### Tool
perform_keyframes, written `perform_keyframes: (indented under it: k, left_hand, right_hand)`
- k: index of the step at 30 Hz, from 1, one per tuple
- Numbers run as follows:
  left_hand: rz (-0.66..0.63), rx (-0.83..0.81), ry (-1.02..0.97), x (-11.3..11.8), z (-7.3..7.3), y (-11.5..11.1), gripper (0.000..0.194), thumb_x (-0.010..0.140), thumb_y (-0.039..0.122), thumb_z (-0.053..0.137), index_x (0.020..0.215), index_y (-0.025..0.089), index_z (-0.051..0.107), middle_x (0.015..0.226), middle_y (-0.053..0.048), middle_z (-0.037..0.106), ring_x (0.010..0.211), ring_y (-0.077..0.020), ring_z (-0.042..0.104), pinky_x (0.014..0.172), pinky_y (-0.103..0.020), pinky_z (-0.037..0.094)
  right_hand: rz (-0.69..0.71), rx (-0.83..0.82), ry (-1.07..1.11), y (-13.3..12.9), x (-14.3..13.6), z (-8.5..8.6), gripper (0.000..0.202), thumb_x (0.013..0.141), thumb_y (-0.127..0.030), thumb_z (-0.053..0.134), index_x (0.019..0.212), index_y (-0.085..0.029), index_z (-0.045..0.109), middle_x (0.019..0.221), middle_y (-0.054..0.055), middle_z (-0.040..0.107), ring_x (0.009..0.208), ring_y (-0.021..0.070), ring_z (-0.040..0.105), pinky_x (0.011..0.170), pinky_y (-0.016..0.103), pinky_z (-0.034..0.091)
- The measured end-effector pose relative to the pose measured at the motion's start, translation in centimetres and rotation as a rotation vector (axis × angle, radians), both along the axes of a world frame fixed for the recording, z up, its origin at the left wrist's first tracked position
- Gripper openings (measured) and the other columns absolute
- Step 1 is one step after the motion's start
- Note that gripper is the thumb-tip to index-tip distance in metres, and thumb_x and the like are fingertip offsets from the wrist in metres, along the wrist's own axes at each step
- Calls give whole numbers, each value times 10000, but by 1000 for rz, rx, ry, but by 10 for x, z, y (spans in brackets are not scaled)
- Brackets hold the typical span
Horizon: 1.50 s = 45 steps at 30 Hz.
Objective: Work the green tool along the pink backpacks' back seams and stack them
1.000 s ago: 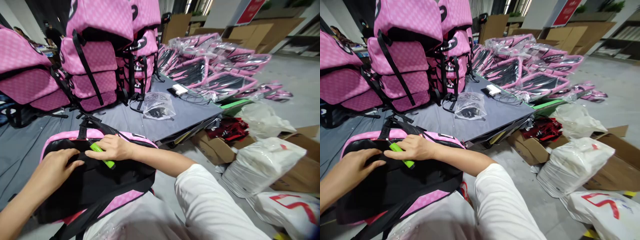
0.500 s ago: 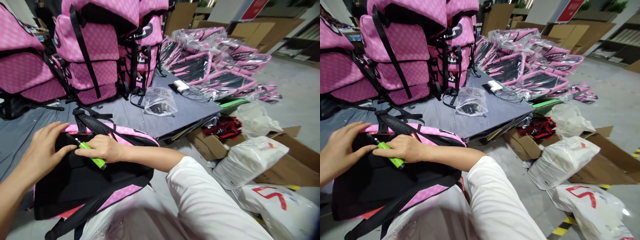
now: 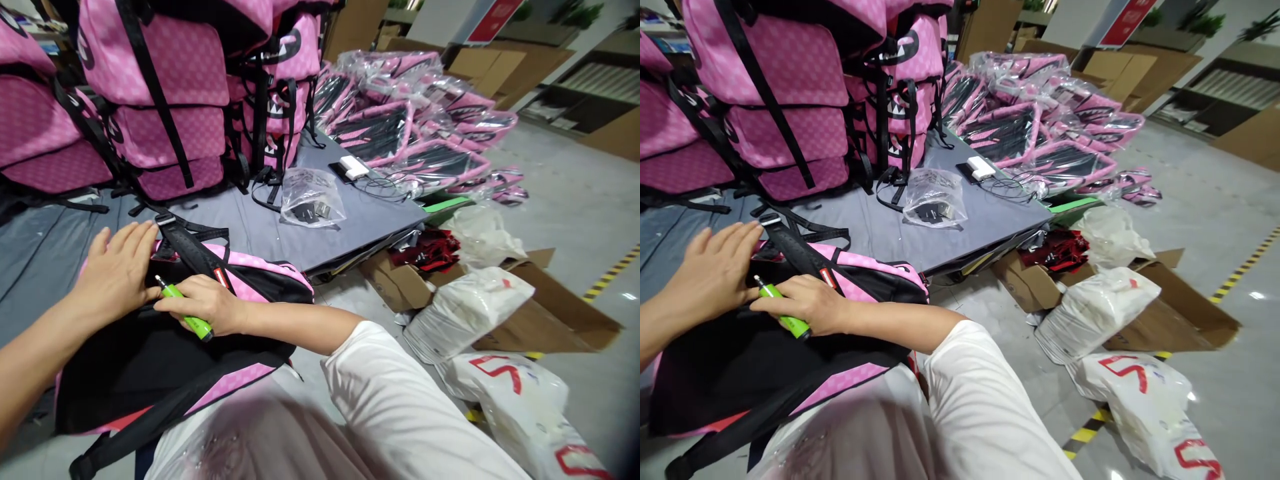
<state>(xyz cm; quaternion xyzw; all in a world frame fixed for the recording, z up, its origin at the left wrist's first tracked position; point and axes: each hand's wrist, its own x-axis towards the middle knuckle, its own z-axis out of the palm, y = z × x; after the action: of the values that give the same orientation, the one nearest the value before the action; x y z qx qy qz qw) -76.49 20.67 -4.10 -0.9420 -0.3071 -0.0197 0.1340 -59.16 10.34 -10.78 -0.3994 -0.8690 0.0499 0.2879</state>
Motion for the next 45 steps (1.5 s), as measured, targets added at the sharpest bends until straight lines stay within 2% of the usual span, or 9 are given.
perform_keyframes:
  k: [3,8,15,18,23,31,39,42,45]
  left_hand:
    - [23,-38,-4,2,0,-5,993,716,289,586,1552,-20,147,1622,-292,234,1484,-438,238,1178,-663,139]
    - [70,-68,-144,14,-8,-6,854,823,244,468,1568,-10,138,1604,-297,271,1495,-424,242,1166,-696,103]
    - [38,-58,-154,14,-13,-13,839,877,173,412,1593,51,-7,1648,-274,164,1536,-390,154,1181,-694,28]
    - [54,-55,-106,15,-12,-14,876,861,171,453,1584,19,-18,1616,-294,230,1485,-413,248,1179,-675,100]
    - [93,-70,-82,19,-18,-10,903,854,232,527,1583,-3,50,1467,-286,440,1336,-421,419,1143,-604,244]
    - [289,-108,-98,29,-16,-17,953,833,398,714,1589,129,198,1561,-210,356,1421,-414,321,1178,-608,154]
    - [354,-123,-63,29,-12,-21,830,844,436,711,1521,118,351,1544,-199,398,1366,-368,384,1159,-508,237]
    - [355,-119,-71,29,-14,-19,789,848,427,706,1498,124,377,1531,-193,417,1355,-360,398,1147,-494,255]
    - [350,-131,-84,30,-17,-15,758,854,404,701,1485,124,389,1531,-196,418,1357,-363,398,1144,-495,254]
  right_hand:
    - [-17,-42,28,-7,-5,4,256,1007,-295,524,1162,-195,701,1066,85,699,1007,165,626,925,311,470]
    - [-4,-124,35,-11,-8,9,364,958,-460,609,1179,-182,688,1008,87,716,1048,185,657,937,313,489]
    - [-87,-170,184,-6,-7,11,457,981,-482,569,1258,-121,604,1064,86,752,1002,170,686,957,306,495]
    - [-157,-202,252,-7,-11,5,524,941,-497,617,1277,-101,549,1095,96,742,1025,180,687,966,315,506]
    - [-163,-225,323,-7,-4,-5,521,900,-498,636,1260,-140,519,1209,133,705,1104,213,683,983,363,527]
    - [-13,-212,403,2,39,16,288,972,-394,548,1171,-205,634,1070,91,767,950,210,747,869,337,590]
    - [-264,-388,447,12,47,26,250,929,-368,610,1138,-230,614,968,49,773,779,198,751,738,330,601]
    - [-168,-436,298,16,48,36,155,896,-313,654,1018,-226,692,957,42,783,803,191,747,770,309,588]
    - [-69,-491,208,23,50,46,189,903,-308,663,1054,-216,731,1036,52,781,912,200,741,842,314,567]
